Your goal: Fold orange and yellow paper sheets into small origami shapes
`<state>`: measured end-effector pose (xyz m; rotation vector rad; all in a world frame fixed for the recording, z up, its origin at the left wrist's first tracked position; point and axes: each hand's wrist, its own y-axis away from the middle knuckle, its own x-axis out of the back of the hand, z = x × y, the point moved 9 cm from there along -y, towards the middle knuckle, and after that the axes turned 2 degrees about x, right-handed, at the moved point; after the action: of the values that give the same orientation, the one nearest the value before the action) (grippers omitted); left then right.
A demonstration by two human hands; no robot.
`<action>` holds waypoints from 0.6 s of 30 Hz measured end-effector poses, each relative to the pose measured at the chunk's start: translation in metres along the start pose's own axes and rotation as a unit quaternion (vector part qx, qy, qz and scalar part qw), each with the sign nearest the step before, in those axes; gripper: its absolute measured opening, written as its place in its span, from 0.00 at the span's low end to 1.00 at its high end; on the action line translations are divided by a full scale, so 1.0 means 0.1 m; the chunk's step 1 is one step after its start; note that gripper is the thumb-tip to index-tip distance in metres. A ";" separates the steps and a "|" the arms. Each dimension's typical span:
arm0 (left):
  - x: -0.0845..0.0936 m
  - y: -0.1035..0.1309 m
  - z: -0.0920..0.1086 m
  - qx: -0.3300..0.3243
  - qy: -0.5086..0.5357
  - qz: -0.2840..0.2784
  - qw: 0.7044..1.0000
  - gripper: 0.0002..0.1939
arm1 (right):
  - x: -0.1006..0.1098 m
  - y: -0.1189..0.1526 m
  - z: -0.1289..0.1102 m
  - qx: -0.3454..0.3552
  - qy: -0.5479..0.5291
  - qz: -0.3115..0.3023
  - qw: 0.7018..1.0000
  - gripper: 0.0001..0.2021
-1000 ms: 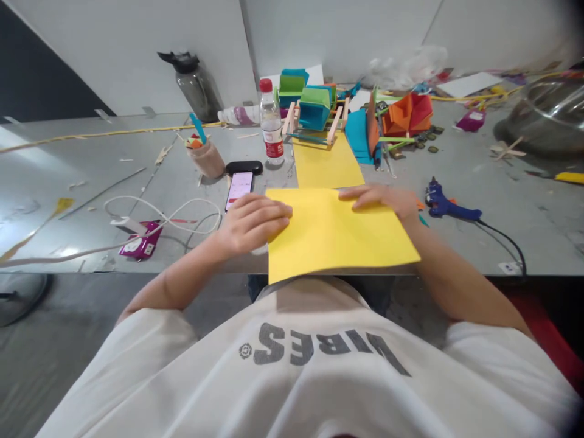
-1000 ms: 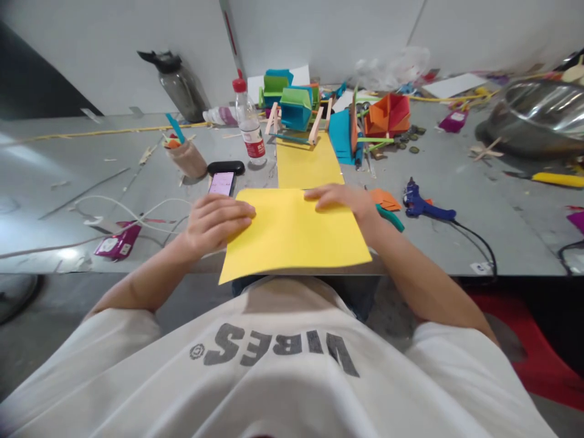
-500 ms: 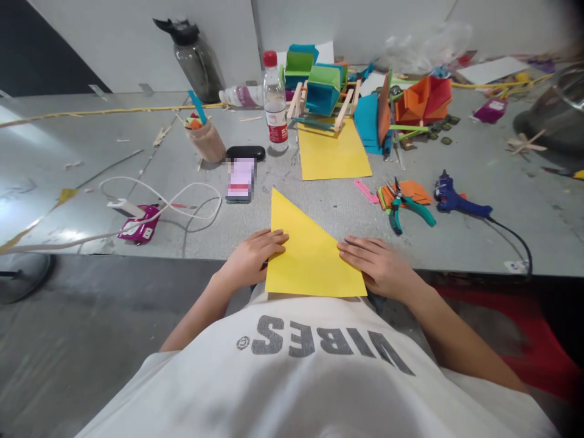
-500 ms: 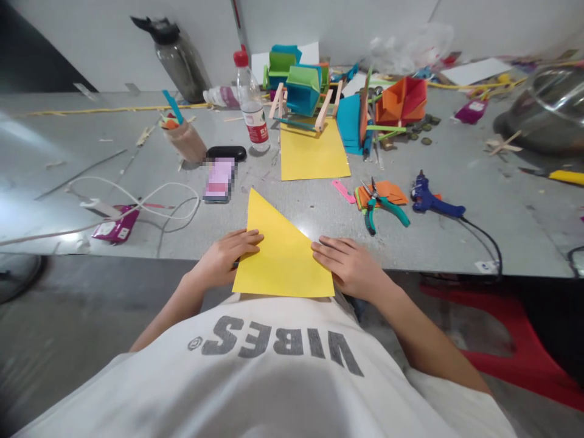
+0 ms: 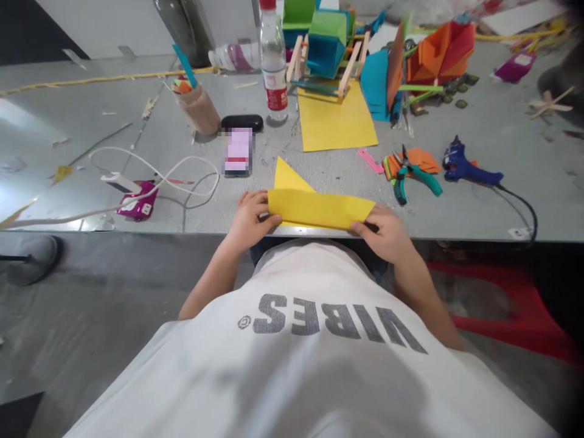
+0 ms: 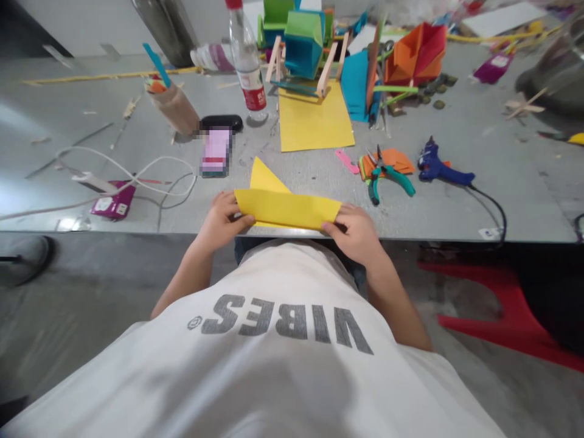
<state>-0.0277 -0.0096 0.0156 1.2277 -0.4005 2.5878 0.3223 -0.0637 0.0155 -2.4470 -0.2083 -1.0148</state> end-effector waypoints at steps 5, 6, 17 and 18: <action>-0.05 -0.09 -0.11 0.007 0.003 0.039 0.999 0.10 | -0.01 -0.09 0.11 -0.034 -0.014 0.008 0.999 0.14; -0.05 -0.09 -0.12 0.008 0.004 0.046 0.999 0.11 | -0.02 -0.09 0.14 -0.040 -0.009 0.010 0.999 0.15; -0.01 0.07 0.02 -0.039 0.004 -0.009 0.999 0.13 | -0.02 -0.03 -0.04 0.000 0.056 0.023 0.998 0.14; -0.01 0.08 0.02 -0.044 0.007 -0.015 0.999 0.11 | 0.00 -0.02 -0.07 0.008 0.053 0.025 0.998 0.14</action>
<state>-0.0286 -0.0182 0.0153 1.1762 -0.4837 2.5234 0.3171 -0.0657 0.0206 -2.3638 -0.1195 -1.1143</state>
